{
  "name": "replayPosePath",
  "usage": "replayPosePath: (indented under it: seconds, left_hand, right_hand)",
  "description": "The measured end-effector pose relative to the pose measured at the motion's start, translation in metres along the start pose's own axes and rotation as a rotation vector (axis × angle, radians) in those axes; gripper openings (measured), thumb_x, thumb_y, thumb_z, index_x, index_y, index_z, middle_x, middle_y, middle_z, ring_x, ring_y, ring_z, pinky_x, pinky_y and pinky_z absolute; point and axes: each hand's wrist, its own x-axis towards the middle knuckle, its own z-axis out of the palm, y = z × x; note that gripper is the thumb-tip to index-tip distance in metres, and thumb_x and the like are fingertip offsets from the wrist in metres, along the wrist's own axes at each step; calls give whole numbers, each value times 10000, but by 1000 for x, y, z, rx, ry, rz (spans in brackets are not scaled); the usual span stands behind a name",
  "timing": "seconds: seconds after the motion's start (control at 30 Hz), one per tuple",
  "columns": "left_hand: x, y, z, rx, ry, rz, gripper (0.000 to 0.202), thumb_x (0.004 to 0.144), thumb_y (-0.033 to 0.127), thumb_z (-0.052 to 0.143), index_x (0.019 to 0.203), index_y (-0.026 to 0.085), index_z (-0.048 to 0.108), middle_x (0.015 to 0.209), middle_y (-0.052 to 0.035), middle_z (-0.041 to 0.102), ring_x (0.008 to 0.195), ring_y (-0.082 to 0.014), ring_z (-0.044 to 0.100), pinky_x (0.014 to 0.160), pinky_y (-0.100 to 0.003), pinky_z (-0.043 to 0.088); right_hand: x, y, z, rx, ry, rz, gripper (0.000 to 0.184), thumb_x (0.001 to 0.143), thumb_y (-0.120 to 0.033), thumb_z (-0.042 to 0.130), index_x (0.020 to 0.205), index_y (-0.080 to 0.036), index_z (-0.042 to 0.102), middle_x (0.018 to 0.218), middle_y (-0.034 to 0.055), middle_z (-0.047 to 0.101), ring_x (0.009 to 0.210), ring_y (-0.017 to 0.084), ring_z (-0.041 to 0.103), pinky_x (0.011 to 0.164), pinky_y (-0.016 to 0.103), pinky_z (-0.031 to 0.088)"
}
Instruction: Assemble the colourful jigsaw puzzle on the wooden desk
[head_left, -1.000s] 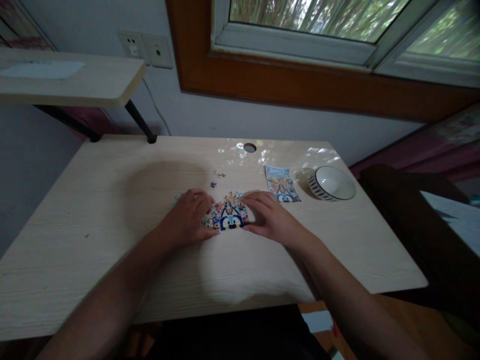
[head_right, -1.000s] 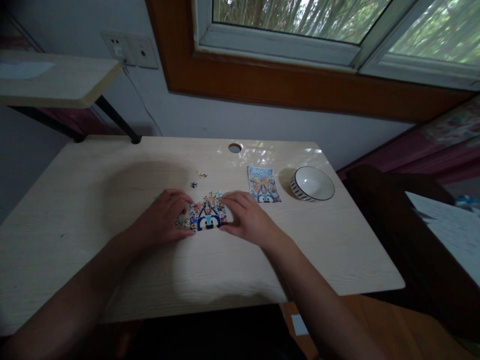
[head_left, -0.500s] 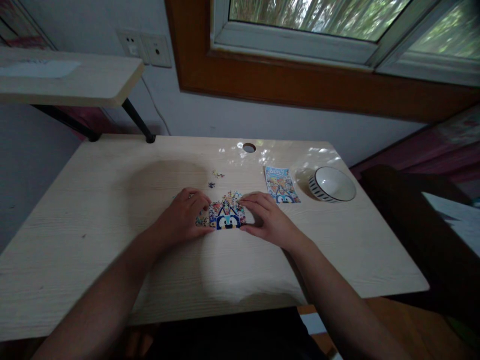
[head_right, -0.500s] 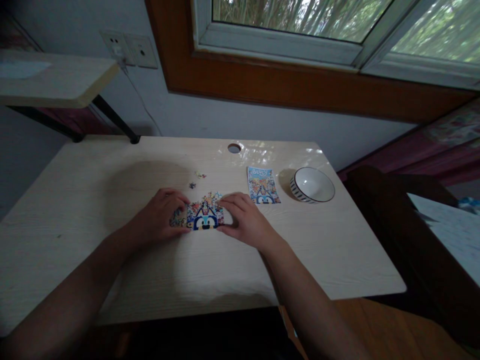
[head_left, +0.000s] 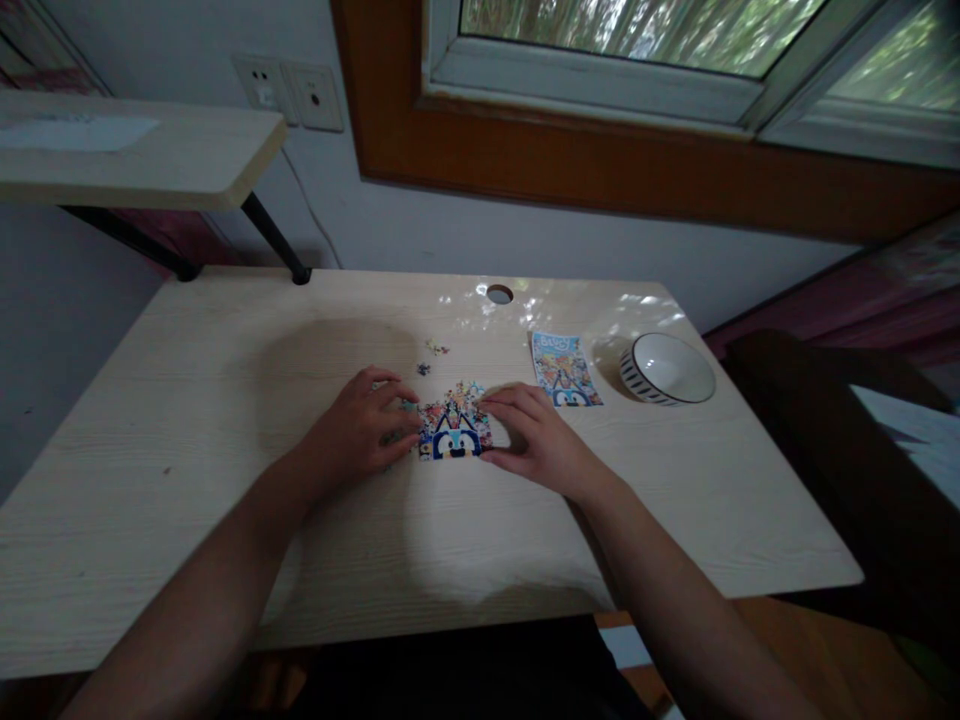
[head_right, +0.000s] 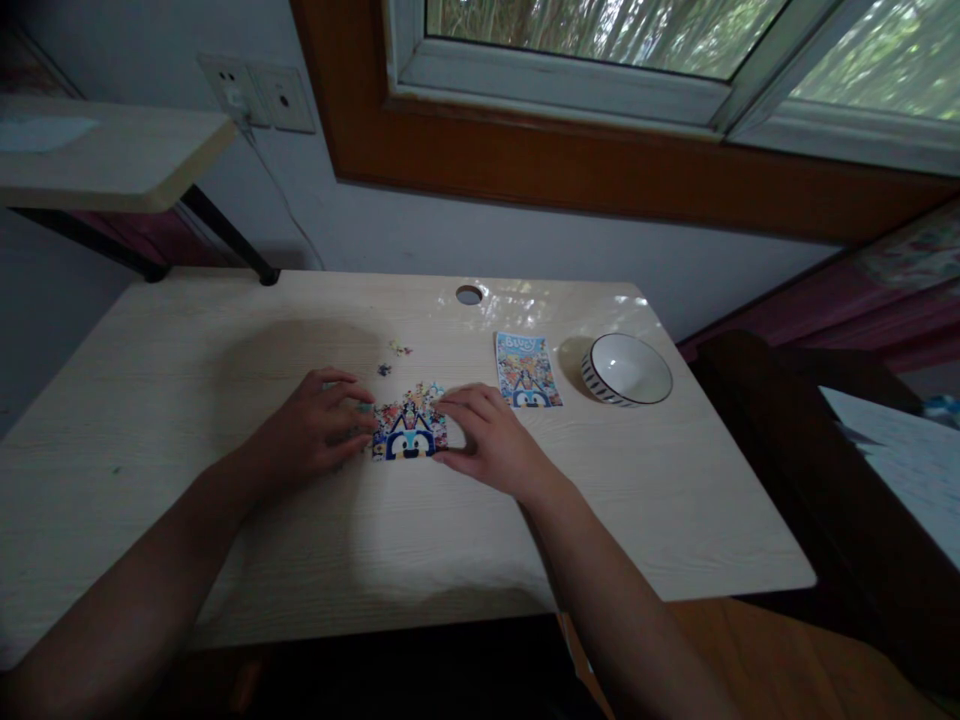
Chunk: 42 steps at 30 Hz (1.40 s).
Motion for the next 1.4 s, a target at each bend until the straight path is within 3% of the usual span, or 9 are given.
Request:
replayPosePath:
  seconds: [0.43, 0.7, 0.93, 1.07, 1.27, 1.4]
  left_hand:
    - [0, -2, 2, -9, 7, 15, 193, 970, 333, 648, 1072, 296, 809, 1229, -62, 693, 1300, -313, 473, 1122, -525, 384]
    - [-2, -4, 1, 53, -27, 45, 274, 980, 323, 627, 1212, 335, 771, 1314, -68, 663, 1315, -329, 461, 1122, -556, 390]
    - [-1, -1, -1, 47, -52, 23, 317, 986, 343, 629, 1285, 383, 729, 1404, -63, 634, 1385, -343, 425, 1157, -601, 354]
    - [-1, 0, -3, 83, -75, 13, 317, 1004, 365, 605, 1299, 402, 715, 1426, -50, 622, 1411, -341, 406, 1179, -605, 320]
    - [-5, -2, -2, 98, -112, -1, 354, 1007, 357, 613, 1348, 430, 670, 1494, -54, 567, 1472, -335, 359, 1217, -643, 237]
    - [-6, -2, -2, 78, -108, 6, 376, 996, 348, 630, 1363, 427, 658, 1506, -47, 558, 1493, -331, 333, 1228, -639, 228]
  right_hand:
    - [0, 1, 2, -3, 0, 23, 742, 882, -503, 765, 1521, -294, 451, 1397, 125, 613, 1302, 353, 546, 1097, 590, 456]
    - [-2, 0, 3, 69, 37, 105, 1024, 844, -448, 821, 1640, -342, 186, 1376, 112, 633, 1311, 362, 550, 1112, 628, 442]
    - [-4, 5, 5, 44, 159, 147, 790, 991, -365, 640, 1643, -340, 196, 1401, 110, 625, 1274, 318, 578, 1099, 602, 469]
    - [-1, 2, 4, 17, 104, 140, 723, 1024, -313, 569, 1644, -337, 198, 1436, 90, 626, 1318, 312, 549, 1118, 593, 469]
    - [1, 1, 6, -67, 37, 136, 536, 1034, -283, 524, 1559, -301, 421, 1493, 100, 576, 1371, 309, 514, 1139, 582, 474]
    - [1, 4, 9, -90, 68, 134, 515, 1036, -275, 503, 1548, -290, 443, 1482, 110, 587, 1367, 321, 523, 1134, 609, 473]
